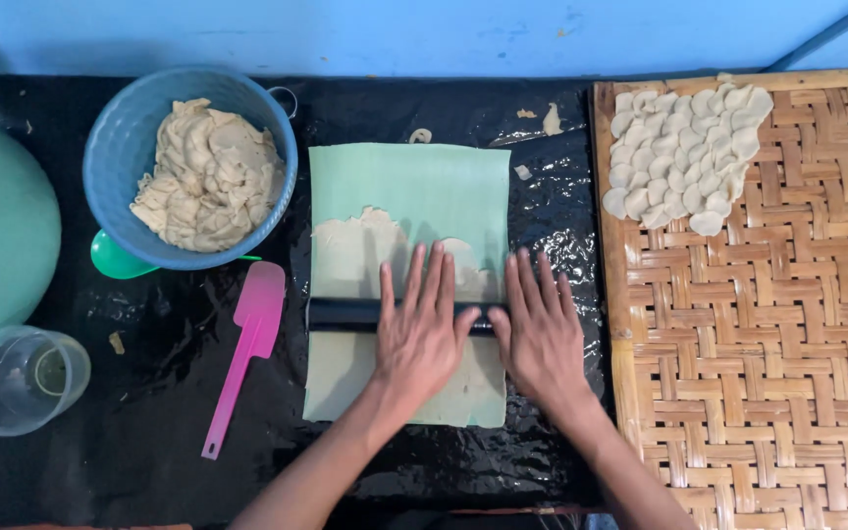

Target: The person rolls dough flat on a green cutting board using a black rolling pin. They repeatedly flatten the dough, scrape off excess with a pink spatula, and transfer portions into a blue bowl. Finished pieces are placed on a woven tray to the right.

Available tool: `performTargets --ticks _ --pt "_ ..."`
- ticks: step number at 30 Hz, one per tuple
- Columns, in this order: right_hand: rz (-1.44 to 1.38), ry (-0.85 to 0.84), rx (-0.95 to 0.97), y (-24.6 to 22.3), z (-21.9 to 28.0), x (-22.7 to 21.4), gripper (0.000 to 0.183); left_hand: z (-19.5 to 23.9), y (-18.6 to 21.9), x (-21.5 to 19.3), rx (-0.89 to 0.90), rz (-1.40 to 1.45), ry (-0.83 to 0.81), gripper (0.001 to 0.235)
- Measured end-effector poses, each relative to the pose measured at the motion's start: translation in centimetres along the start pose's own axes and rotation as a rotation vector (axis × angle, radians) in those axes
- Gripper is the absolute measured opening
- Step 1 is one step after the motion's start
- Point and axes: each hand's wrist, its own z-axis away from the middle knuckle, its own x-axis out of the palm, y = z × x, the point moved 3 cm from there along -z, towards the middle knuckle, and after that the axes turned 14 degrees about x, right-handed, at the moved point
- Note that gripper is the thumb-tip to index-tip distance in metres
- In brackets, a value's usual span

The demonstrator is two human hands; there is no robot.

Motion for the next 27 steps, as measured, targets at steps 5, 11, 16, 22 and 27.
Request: performTargets --ticks 5,11,16,22,27 --pt "-0.015 -0.010 -0.005 0.7 -5.6 0.7 0.061 -5.0 -3.2 0.5 0.034 -0.080 0.054 0.069" --pt "-0.094 0.003 0.015 0.5 -7.4 0.1 0.062 -6.8 -4.2 -0.2 0.002 -0.020 0.095 0.075" --pt "-0.055 0.056 0.009 -0.4 -1.6 -0.1 0.063 -1.9 -1.5 0.2 0.025 -0.113 0.089 0.077" --pt "-0.150 0.059 -0.012 -0.4 5.6 -0.6 0.066 5.1 1.4 -0.4 0.066 0.021 0.088 0.075" --pt "-0.230 0.133 0.066 0.9 7.8 -0.9 0.054 7.8 1.8 0.5 0.116 0.049 0.259 0.056"
